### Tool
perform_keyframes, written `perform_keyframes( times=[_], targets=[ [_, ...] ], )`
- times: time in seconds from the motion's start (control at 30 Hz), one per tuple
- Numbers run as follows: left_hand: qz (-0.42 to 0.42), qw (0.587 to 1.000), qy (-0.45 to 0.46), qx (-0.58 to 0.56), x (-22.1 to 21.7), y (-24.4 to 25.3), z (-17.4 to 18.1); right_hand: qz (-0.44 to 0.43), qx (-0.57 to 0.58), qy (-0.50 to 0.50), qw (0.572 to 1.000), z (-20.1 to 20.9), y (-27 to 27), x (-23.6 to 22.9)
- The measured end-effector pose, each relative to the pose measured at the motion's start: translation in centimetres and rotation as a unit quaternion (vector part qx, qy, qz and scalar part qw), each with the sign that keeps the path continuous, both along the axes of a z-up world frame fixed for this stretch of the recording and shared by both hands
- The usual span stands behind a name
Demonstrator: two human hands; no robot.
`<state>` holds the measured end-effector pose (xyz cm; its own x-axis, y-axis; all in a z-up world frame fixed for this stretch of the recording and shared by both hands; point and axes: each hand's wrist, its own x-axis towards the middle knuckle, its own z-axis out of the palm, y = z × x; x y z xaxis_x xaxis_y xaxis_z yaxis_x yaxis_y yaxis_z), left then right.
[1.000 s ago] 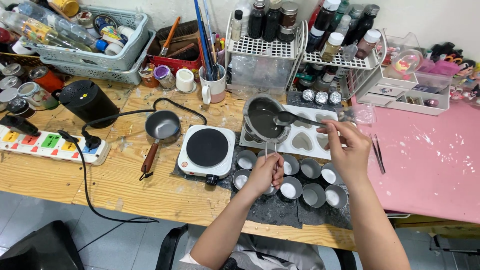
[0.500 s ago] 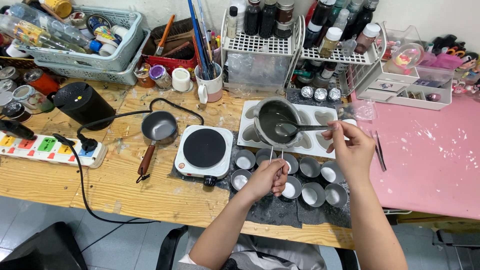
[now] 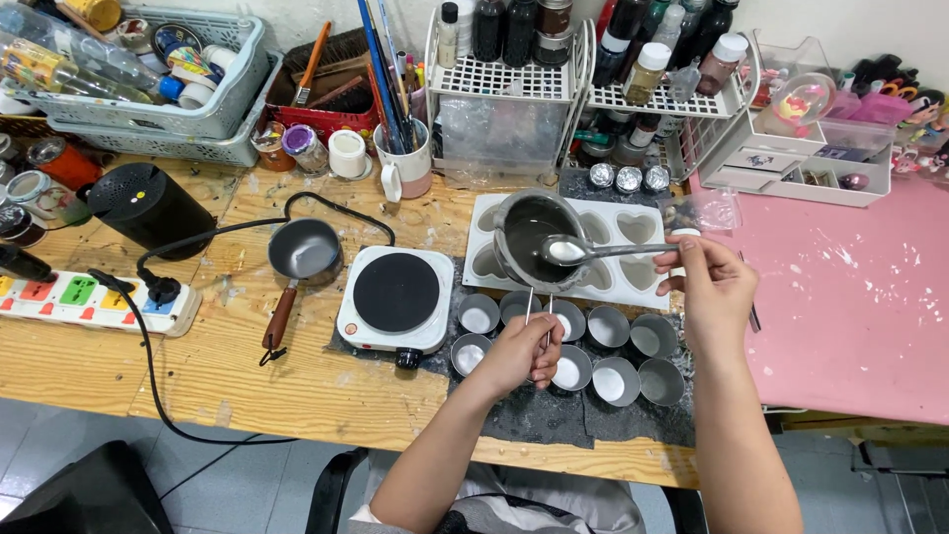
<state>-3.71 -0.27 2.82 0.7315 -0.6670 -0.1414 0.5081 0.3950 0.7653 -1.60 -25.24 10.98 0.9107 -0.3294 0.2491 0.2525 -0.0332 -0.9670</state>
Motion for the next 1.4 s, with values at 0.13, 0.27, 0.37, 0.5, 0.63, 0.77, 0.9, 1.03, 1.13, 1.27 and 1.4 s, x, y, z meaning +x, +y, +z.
perform_keyframes(
  times=[0.13, 0.27, 0.37, 0.5, 0.63, 0.77, 0.9, 1.03, 1.13, 1.27, 1.4],
  targets=[
    [0.024, 0.999, 0.000, 0.029, 0.1, 0.3, 0.3, -0.036, 0.002, 0.003, 0.999, -0.1, -1.2, 0.0],
    [0.051, 0.999, 0.003, 0.007, 0.5, 0.6, -0.1, -0.055, 0.019, -0.007, 0.998, 0.0, -2.5, -0.6],
    [0.059, 0.998, 0.013, -0.017, 0.7, 1.0, -0.1, -0.074, 0.027, -0.002, 0.997, 0.3, -3.0, -1.2],
    [0.075, 0.997, 0.020, -0.029, 1.0, 1.3, -0.5, -0.086, 0.014, -0.009, 0.996, 0.2, -4.0, -1.8],
    [0.096, 0.995, 0.020, -0.014, 1.2, 1.7, -0.2, -0.090, 0.012, -0.014, 0.996, -0.3, -4.8, -1.9],
    [0.114, 0.993, 0.024, -0.017, 1.4, 2.2, 0.1, -0.088, 0.010, -0.012, 0.996, -0.2, -4.9, -1.5],
    [0.144, 0.989, 0.019, -0.019, 1.4, 2.6, 0.2, -0.074, 0.023, -0.020, 0.997, -0.3, -4.6, -0.3],
    [0.162, 0.986, 0.017, -0.019, 1.4, 2.8, 0.6, -0.065, 0.013, -0.009, 0.998, -0.2, -3.5, 2.0],
    [0.177, 0.984, 0.013, -0.007, 1.3, 3.0, 1.2, -0.058, -0.007, 0.007, 0.998, 0.1, -1.7, 3.9],
    [0.180, 0.983, 0.020, -0.018, 1.5, 3.2, 1.0, -0.013, -0.051, -0.027, 0.998, -1.2, -0.4, 6.4],
    [0.178, 0.983, 0.025, -0.025, 1.6, 3.2, 0.9, 0.002, -0.099, -0.065, 0.993, -2.1, 0.6, 7.8]
  ],
)
